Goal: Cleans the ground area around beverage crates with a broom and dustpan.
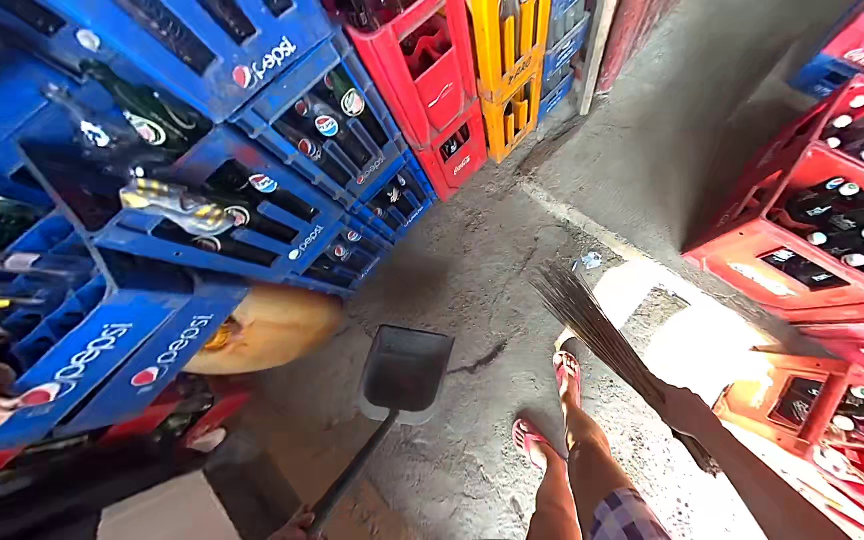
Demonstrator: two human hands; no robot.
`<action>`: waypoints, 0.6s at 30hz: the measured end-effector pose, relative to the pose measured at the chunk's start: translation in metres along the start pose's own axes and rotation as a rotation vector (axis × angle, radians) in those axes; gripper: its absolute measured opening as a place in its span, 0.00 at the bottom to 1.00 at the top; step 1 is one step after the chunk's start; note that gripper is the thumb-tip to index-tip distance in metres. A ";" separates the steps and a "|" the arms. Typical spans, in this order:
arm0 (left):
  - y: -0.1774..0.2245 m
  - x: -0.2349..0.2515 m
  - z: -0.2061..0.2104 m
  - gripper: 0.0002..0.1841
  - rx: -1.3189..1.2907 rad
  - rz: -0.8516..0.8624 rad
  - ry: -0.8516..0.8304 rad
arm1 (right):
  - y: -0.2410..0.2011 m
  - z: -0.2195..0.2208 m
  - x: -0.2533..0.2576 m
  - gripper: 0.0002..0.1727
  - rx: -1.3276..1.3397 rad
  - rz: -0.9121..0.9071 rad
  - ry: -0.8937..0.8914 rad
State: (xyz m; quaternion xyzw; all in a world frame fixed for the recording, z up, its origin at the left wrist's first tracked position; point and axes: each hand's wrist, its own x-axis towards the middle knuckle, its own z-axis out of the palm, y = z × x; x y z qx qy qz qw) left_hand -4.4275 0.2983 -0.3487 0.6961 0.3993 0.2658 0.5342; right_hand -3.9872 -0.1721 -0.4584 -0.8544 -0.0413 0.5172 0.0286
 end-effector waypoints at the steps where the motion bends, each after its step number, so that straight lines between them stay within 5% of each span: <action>1: -0.003 0.011 0.009 0.19 -0.002 0.014 -0.029 | -0.007 -0.003 -0.003 0.37 0.023 -0.018 0.013; 5: -0.006 0.056 0.066 0.19 0.004 0.027 -0.137 | -0.074 -0.026 0.036 0.37 0.068 -0.112 0.044; 11: 0.002 0.108 0.147 0.18 0.042 0.009 -0.317 | -0.155 -0.089 0.177 0.35 0.172 -0.123 0.097; 14: 0.011 0.133 0.178 0.19 0.002 -0.040 -0.342 | -0.123 -0.118 0.198 0.33 0.313 -0.007 0.072; 18: 0.024 0.166 0.206 0.20 -0.050 -0.084 -0.331 | -0.017 -0.113 0.153 0.33 0.374 0.177 0.052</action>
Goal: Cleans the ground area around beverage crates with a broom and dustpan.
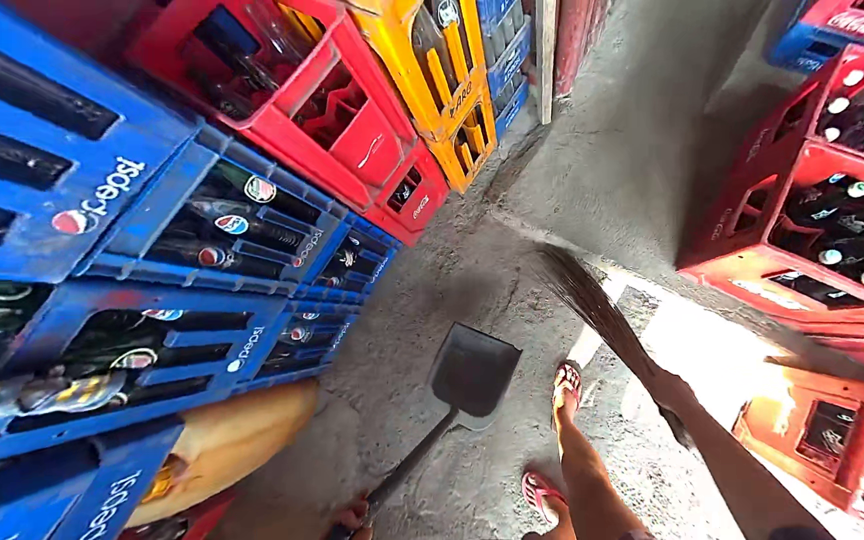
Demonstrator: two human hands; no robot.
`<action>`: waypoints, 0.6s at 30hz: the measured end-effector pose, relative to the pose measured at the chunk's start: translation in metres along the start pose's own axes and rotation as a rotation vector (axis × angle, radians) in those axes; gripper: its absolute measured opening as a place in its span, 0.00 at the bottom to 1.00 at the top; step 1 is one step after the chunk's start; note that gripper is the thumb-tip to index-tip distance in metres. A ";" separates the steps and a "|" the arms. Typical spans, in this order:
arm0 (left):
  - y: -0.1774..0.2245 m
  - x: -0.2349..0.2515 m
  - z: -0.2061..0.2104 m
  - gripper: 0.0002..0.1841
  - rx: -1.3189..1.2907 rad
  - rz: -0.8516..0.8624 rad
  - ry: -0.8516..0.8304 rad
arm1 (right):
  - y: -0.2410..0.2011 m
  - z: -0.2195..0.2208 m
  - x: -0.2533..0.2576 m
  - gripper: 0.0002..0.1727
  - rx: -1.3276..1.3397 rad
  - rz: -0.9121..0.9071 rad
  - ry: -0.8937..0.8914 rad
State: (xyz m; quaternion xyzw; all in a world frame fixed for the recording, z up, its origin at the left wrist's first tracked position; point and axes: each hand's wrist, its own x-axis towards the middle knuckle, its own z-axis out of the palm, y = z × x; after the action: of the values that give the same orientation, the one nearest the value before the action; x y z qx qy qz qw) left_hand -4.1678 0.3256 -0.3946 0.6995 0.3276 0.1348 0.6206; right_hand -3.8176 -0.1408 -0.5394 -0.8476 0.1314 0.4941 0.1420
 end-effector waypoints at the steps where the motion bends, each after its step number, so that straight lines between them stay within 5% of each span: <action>1: 0.005 0.008 0.002 0.21 -0.009 -0.011 0.008 | 0.028 -0.003 -0.006 0.32 -0.018 0.039 -0.007; 4: 0.023 0.031 0.008 0.22 -0.023 -0.019 0.005 | 0.062 -0.029 -0.060 0.34 -0.091 -0.014 -0.041; 7: 0.041 0.049 0.004 0.21 0.001 -0.012 0.038 | 0.045 -0.033 -0.100 0.35 -0.110 -0.067 -0.084; 12: 0.055 0.089 -0.012 0.18 0.064 0.089 0.029 | -0.042 0.022 -0.040 0.34 -0.172 -0.112 -0.164; 15: 0.059 0.110 -0.028 0.16 0.083 0.129 0.010 | -0.029 0.037 -0.017 0.31 -0.152 -0.036 -0.128; 18: 0.065 0.140 -0.053 0.18 0.088 0.149 -0.060 | -0.003 0.022 -0.080 0.32 -0.165 0.036 -0.105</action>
State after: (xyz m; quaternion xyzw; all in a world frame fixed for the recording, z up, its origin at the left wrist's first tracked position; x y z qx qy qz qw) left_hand -4.0760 0.4539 -0.3528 0.7522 0.2613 0.1450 0.5872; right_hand -3.8718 -0.1230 -0.4798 -0.8269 0.0980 0.5494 0.0694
